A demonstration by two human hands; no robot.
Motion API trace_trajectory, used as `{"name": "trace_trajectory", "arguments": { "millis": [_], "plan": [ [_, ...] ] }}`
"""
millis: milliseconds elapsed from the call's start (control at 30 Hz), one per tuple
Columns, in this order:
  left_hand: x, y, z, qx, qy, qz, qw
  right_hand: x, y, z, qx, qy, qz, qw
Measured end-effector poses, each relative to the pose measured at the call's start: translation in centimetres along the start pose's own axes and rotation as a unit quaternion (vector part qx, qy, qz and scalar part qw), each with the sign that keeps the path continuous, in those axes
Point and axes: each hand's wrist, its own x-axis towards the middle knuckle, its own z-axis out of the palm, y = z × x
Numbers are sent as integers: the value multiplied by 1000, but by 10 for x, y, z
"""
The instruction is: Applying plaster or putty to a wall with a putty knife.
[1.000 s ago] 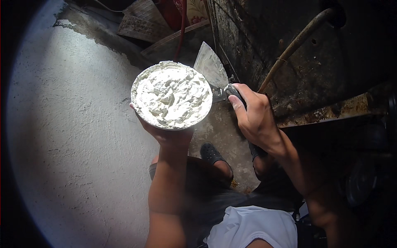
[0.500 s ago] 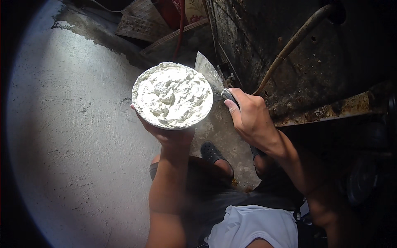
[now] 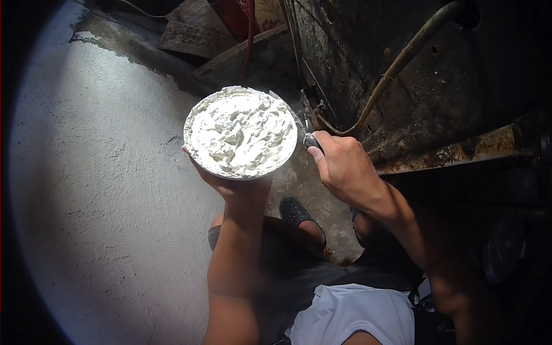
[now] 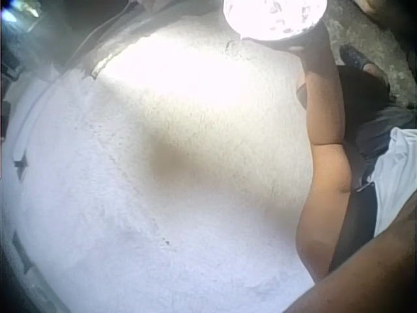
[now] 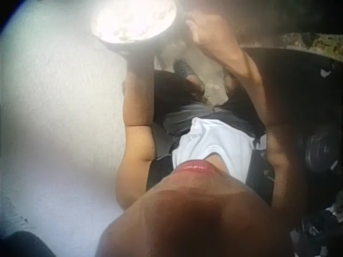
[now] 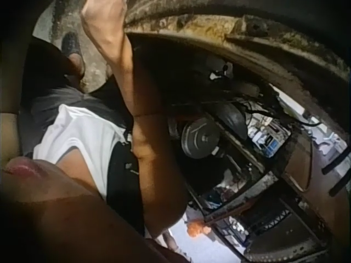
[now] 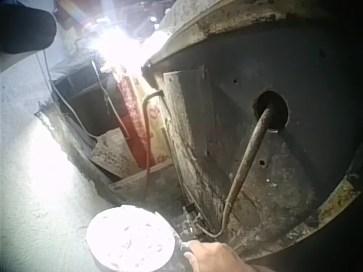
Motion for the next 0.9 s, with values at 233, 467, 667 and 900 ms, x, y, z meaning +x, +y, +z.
{"name": "trace_trajectory", "arguments": {
  "millis": [233,467,667,900],
  "plan": [
    [-2,8,2,329,-27,61,942,-1,-1,0,-28,0,-2,1000],
    [27,27,20,-262,15,-193,946,-1,12,-11,-68,-21,36,997],
    [40,53,5,-402,61,-174,897,9,-2,-17,48,81,-3,996],
    [63,75,-9,-467,17,-88,880,0,-19,-15,198,95,29,975]
  ]
}}
